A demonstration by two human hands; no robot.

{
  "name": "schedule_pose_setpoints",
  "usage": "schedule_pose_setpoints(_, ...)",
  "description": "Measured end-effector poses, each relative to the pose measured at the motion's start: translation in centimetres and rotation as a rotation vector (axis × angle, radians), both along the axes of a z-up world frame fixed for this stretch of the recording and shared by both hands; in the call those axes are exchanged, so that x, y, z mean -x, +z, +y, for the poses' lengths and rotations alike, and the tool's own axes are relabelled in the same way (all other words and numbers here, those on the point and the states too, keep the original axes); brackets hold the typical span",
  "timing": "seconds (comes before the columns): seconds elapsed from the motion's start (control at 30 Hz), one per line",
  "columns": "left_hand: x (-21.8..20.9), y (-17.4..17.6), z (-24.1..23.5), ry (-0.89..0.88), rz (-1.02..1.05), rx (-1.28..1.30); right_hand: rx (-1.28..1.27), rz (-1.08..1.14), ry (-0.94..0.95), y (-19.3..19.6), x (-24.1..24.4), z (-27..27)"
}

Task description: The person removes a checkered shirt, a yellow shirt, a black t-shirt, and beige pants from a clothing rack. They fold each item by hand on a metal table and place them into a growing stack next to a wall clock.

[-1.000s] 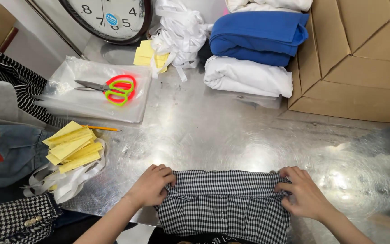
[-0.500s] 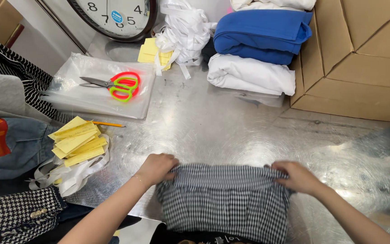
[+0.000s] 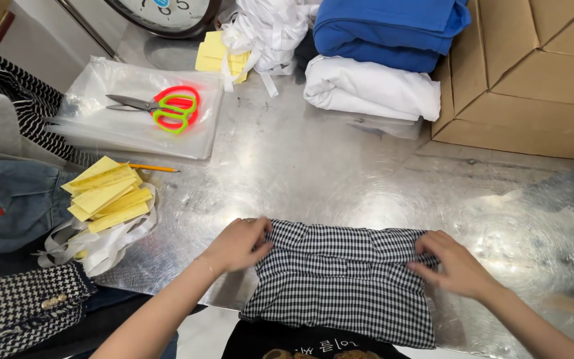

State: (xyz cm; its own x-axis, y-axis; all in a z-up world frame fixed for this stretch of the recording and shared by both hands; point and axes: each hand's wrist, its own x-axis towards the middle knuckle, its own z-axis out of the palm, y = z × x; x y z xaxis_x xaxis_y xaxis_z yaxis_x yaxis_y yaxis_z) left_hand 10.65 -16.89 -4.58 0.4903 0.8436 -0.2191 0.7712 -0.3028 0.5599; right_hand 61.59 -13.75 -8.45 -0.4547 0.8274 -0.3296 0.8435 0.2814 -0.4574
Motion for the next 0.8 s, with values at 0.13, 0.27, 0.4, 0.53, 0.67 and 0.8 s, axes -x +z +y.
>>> schedule_pose_setpoints(0.13, -0.4, -0.1, 1.8, 0.165, 0.132, 0.207, 0.091, -0.086, -0.121, 4.3, 3.1, 1.7)
schedule_pose_setpoints(0.27, -1.4, -1.1, 3.7, 0.09, 0.427, 0.075, 0.002, -0.358, 0.059, 4.0, 3.8, 3.5)
schedule_pose_setpoints(0.4, -2.1, -0.2, 4.0, 0.028, 0.423, -0.051, -0.137, -0.484, 0.183, 2.3, 3.2, 5.5)
schedule_pose_setpoints(0.53, -0.8, -5.4, 1.2, -0.02, 0.382, -0.443, -0.333, -0.59, 0.144, 0.2, 1.8, 4.0)
schedule_pose_setpoints(0.67, -0.4, -4.4, -1.7, -0.241, 0.272, -0.43, -0.277, -0.367, 0.294, -2.3, 0.0, 0.4)
schedule_pose_setpoints(0.8, -0.8, -1.8, -1.8, -0.192, 0.222, -0.062, 0.26, -0.215, 0.097, 1.7, 0.6, -0.8)
